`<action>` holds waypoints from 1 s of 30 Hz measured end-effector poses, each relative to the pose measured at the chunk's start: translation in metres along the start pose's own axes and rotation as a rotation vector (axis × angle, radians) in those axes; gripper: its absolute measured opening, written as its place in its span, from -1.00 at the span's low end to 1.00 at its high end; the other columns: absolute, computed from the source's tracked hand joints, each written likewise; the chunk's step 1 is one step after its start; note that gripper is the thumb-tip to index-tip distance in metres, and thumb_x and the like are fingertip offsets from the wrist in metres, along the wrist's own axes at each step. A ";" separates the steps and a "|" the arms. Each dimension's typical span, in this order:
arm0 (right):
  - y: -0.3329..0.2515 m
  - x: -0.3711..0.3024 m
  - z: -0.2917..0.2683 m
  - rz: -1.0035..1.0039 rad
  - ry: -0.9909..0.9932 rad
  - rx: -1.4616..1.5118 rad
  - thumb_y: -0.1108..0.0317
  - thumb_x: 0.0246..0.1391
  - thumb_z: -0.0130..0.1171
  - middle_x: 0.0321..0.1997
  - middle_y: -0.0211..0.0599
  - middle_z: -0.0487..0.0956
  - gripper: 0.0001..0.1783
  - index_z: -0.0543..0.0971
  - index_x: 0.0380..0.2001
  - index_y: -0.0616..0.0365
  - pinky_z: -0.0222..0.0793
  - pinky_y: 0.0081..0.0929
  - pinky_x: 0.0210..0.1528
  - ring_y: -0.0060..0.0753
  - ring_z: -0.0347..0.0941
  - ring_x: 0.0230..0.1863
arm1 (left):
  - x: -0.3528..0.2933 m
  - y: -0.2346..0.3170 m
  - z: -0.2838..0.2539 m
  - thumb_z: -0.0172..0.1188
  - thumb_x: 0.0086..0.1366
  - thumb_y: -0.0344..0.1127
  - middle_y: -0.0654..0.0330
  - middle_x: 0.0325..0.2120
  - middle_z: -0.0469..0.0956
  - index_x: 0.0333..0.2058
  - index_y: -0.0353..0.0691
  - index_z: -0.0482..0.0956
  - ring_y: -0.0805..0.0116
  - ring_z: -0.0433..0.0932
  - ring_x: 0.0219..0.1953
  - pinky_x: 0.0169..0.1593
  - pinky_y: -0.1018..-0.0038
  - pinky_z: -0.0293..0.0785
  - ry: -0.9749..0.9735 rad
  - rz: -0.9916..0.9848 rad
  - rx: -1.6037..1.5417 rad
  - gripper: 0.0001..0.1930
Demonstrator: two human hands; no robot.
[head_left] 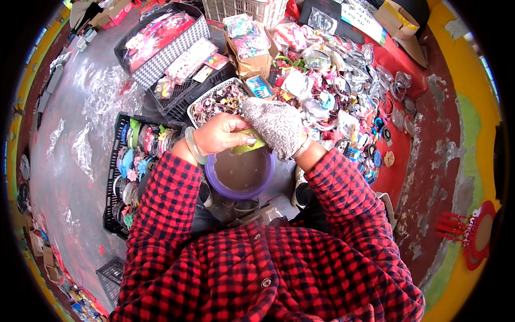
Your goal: The person sits on the floor and wipes various hair accessories, including headbands and clips, with a cloth. They dip the cloth into a purple bowl of water, wring it out, and continue cleaning items from a black crate, placing cleaned items back into the crate.
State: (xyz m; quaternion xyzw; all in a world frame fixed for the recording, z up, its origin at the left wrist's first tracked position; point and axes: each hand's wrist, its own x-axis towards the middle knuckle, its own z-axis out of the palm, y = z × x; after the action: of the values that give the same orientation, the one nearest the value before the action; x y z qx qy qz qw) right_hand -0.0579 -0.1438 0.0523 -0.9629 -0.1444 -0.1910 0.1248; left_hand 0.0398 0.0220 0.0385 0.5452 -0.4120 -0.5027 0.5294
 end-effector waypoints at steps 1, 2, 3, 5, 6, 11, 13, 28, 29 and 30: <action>0.000 0.001 -0.003 -0.017 -0.008 -0.017 0.33 -0.07 -0.03 -0.37 -0.26 0.51 -0.72 0.46 -0.22 0.07 0.40 -0.39 -0.32 -0.26 0.50 -0.33 | -0.001 0.002 0.001 0.12 0.18 -0.44 0.30 -0.39 0.55 -0.23 -0.41 0.51 0.65 0.43 -0.35 -0.26 0.66 0.37 -0.010 -0.001 -0.037 -0.80; -0.004 0.004 -0.010 -0.020 0.085 -0.015 0.34 -0.09 0.01 -0.49 -0.27 0.47 -0.86 0.42 -0.39 0.07 0.39 -0.37 -0.42 -0.23 0.48 -0.43 | -0.002 0.006 0.002 0.13 0.18 -0.43 0.30 -0.42 0.54 -0.25 -0.40 0.52 0.65 0.43 -0.37 -0.28 0.66 0.37 -0.006 -0.012 0.000 -0.81; -0.004 0.004 -0.013 -0.041 0.080 -0.022 0.34 -0.09 0.01 -0.50 -0.28 0.47 -0.86 0.42 -0.39 0.06 0.39 -0.38 -0.43 -0.24 0.48 -0.43 | -0.003 0.010 0.002 0.13 0.17 -0.42 0.30 -0.44 0.54 -0.28 -0.40 0.53 0.65 0.42 -0.38 -0.29 0.66 0.36 -0.002 -0.024 0.036 -0.82; -0.002 0.003 -0.019 -0.084 0.071 -0.033 0.34 -0.09 0.01 -0.52 -0.29 0.47 -0.86 0.43 -0.39 0.05 0.39 -0.38 -0.44 -0.24 0.48 -0.44 | -0.006 0.019 0.002 0.14 0.16 -0.41 0.31 -0.49 0.53 -0.33 -0.39 0.54 0.65 0.42 -0.42 -0.33 0.65 0.35 -0.008 0.003 0.114 -0.85; 0.001 0.000 -0.017 -0.117 0.102 0.004 0.35 -0.10 0.02 -0.51 -0.27 0.47 -0.87 0.43 -0.40 0.05 0.39 -0.37 -0.42 -0.24 0.49 -0.42 | -0.008 0.024 0.002 0.15 0.16 -0.40 0.32 -0.52 0.52 -0.37 -0.38 0.54 0.65 0.41 -0.44 -0.35 0.65 0.34 -0.018 0.041 0.155 -0.86; 0.010 -0.001 -0.025 -0.116 -0.063 0.038 0.36 -0.11 -0.01 -0.46 -0.32 0.51 -0.81 0.46 -0.35 0.04 0.38 -0.37 -0.41 -0.26 0.50 -0.37 | -0.012 0.028 -0.002 0.16 0.14 -0.39 0.33 -0.60 0.46 -0.47 -0.34 0.52 0.65 0.36 -0.51 -0.42 0.63 0.29 -0.024 0.133 0.269 -0.88; 0.019 -0.005 -0.027 -0.102 -0.037 0.034 0.37 -0.14 0.01 -0.48 -0.31 0.50 -0.82 0.45 -0.37 0.03 0.39 -0.37 -0.42 -0.25 0.50 -0.38 | -0.015 0.030 -0.004 0.15 0.15 -0.39 0.34 -0.62 0.45 -0.48 -0.33 0.52 0.65 0.35 -0.52 -0.43 0.63 0.28 -0.018 0.116 0.226 -0.88; 0.066 -0.001 -0.031 0.485 0.304 0.038 0.21 -0.08 0.04 -0.44 -0.16 0.42 -0.65 0.40 -0.28 0.25 0.29 -0.40 -0.24 -0.28 0.37 -0.38 | -0.036 0.015 -0.030 0.02 0.24 -0.41 0.24 -0.43 0.54 -0.31 -0.28 0.46 0.49 0.52 -0.42 -0.29 0.53 0.47 0.518 0.360 -0.481 -0.91; 0.063 0.006 -0.025 0.404 0.371 -0.123 0.12 -0.17 0.15 -0.39 -0.13 0.43 -0.51 0.42 -0.23 0.28 0.28 -0.40 -0.16 -0.30 0.37 -0.34 | -0.023 0.017 -0.025 0.01 0.25 -0.40 0.22 -0.36 0.52 -0.25 -0.29 0.45 0.49 0.51 -0.33 -0.23 0.52 0.46 0.558 0.343 -0.530 -0.87; 0.045 0.015 -0.036 0.534 -0.063 -0.186 0.14 -0.11 0.07 -0.42 -0.15 0.43 -0.59 0.43 -0.27 0.24 0.28 -0.39 -0.17 -0.29 0.37 -0.35 | -0.018 0.017 -0.019 0.01 0.26 -0.39 0.21 -0.34 0.51 -0.21 -0.30 0.43 0.48 0.51 -0.31 -0.21 0.52 0.46 0.553 0.354 -0.556 -0.84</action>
State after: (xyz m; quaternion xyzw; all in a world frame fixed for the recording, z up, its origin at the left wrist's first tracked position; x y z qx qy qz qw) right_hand -0.0419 -0.1928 0.0827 -0.9796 0.1285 -0.1338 0.0770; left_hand 0.0570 0.0410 0.0563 0.4172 -0.1906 -0.3309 0.8247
